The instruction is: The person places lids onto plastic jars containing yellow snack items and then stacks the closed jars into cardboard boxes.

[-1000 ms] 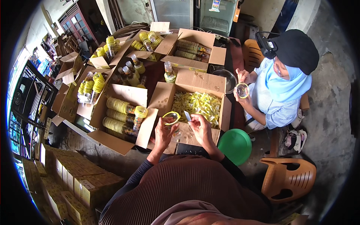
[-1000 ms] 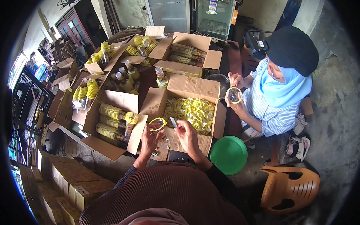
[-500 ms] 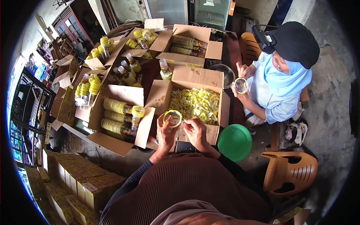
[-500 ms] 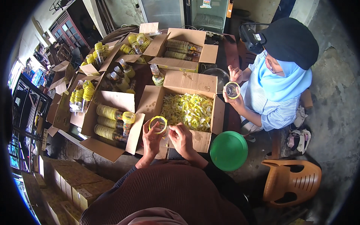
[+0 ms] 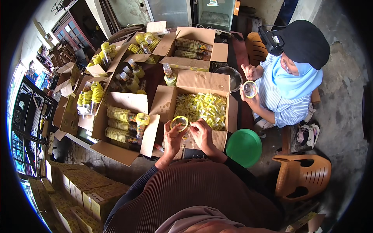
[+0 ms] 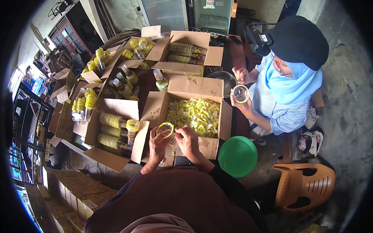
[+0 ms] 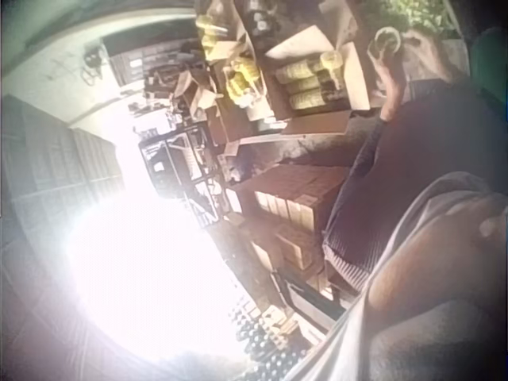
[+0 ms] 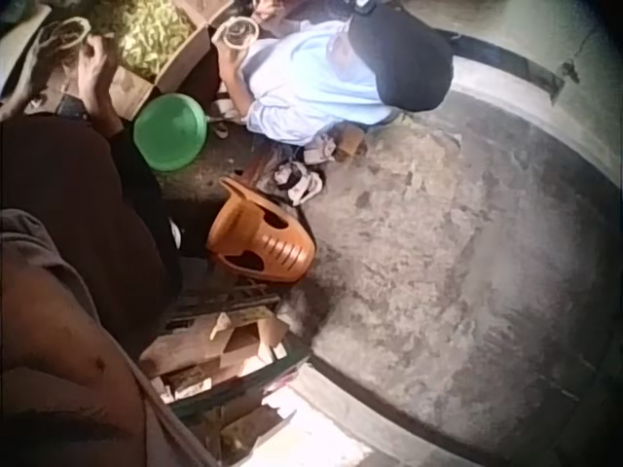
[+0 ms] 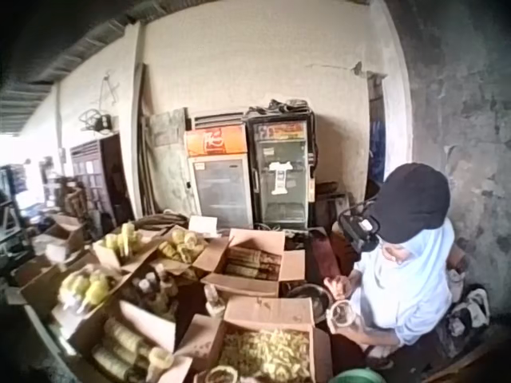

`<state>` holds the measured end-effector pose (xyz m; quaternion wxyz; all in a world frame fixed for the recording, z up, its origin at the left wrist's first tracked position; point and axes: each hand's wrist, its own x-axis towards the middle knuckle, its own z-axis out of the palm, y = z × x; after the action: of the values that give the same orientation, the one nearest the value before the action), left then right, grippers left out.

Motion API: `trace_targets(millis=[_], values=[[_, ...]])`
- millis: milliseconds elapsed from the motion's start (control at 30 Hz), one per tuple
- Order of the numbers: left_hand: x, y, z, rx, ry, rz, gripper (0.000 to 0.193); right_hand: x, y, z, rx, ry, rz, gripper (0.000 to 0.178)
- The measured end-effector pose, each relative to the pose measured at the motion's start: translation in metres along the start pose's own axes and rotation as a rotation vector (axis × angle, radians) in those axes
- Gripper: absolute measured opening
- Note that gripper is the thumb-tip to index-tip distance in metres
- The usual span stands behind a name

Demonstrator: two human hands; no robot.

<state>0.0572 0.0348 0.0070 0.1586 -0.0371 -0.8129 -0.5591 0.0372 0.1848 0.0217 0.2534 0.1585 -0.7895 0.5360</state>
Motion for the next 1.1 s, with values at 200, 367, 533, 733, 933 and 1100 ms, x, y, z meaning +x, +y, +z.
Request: trace_targets(millis=[200, 367, 533, 733, 933, 1100], values=[[0.004, 0.006, -0.005, -0.307, -0.139, -0.230, 0.032, 0.004, 0.010, -0.002, -0.085, -0.030, -0.114, 0.021], [0.005, 0.000, -0.007, -0.658, -0.175, -0.537, 0.036, 0.002, 0.021, -0.002, 0.073, -0.075, 0.135, 0.016], [0.000, -0.015, -0.007, -0.574, -0.219, -0.414, 0.037, 0.001, 0.041, -0.016, 0.650, -0.285, 0.685, 0.015], [0.000, -0.022, -0.011, -0.594, -0.156, -0.417, 0.029, 0.003, 0.038, -0.024, 0.663, -0.288, 0.735, 0.018], [0.004, -0.003, -0.018, -0.752, -0.210, -0.599, 0.023, -0.003, 0.044, -0.023, 0.477, -0.275, 0.566, 0.010], [0.004, -0.011, -0.020, -0.879, -0.231, -0.668, 0.020, -0.005, 0.043, -0.017, 0.305, -0.266, 0.361, 0.010]])
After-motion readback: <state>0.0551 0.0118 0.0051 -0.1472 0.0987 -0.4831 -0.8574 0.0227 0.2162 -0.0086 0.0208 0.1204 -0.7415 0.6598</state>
